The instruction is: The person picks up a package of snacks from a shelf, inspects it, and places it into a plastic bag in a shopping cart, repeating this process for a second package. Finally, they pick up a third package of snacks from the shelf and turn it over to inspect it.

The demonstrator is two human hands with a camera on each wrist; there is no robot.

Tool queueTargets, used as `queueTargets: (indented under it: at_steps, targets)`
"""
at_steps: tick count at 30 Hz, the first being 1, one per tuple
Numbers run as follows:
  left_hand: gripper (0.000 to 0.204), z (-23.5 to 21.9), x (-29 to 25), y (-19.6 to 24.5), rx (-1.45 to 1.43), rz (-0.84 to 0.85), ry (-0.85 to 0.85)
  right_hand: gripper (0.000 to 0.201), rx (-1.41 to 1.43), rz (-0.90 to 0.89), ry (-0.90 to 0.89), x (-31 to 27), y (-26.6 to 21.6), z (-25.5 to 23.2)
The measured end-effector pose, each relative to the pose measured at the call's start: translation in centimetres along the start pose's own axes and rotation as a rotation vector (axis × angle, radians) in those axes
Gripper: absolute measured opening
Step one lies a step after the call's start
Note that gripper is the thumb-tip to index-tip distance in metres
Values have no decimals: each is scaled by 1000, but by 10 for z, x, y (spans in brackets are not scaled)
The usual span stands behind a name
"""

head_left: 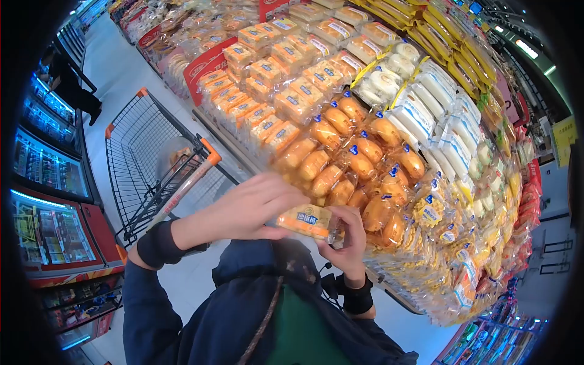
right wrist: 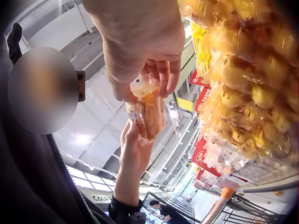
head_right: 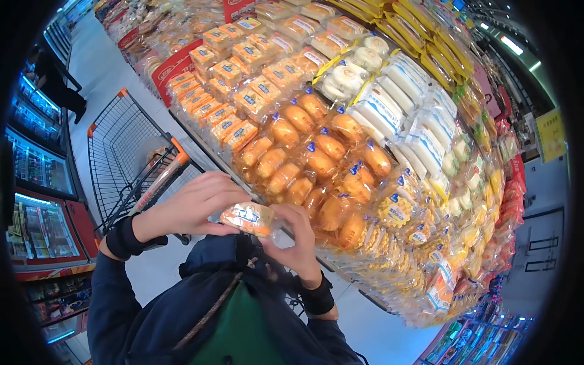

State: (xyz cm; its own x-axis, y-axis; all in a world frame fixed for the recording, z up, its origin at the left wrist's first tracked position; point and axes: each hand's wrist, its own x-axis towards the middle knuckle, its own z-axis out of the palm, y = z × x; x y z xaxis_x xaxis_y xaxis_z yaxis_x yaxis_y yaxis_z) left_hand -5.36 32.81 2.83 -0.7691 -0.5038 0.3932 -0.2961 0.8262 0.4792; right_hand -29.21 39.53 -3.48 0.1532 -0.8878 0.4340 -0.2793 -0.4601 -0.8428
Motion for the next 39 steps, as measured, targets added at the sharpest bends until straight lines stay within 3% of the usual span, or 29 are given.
queueTargets:
  at_steps: [5, 9, 15, 22, 29, 39]
  targets:
    - [55, -20, 15, -31, 34, 129, -141, 61, -62, -13, -38, 32, -10, 20]
    - [55, -53, 19, -57, 18, 164, -108, 63, -86, 21, -39, 64, -12, 34]
    - [52, -117, 16, -128, 220, 65, -40, 57, -20, 61, 72, 99, -5, 54]
    - [54, -169, 34, -242, 458, -10, 18, 54, 9, 147, 126, 122, 1, 75]
    - [54, -173, 47, -307, 479, 11, -13, 54, -28, 159, 136, 144, 0, 96]
    - [42, -178, 49, -330, 475, 51, 31, 51, -49, 191, 145, 154, 3, 105]
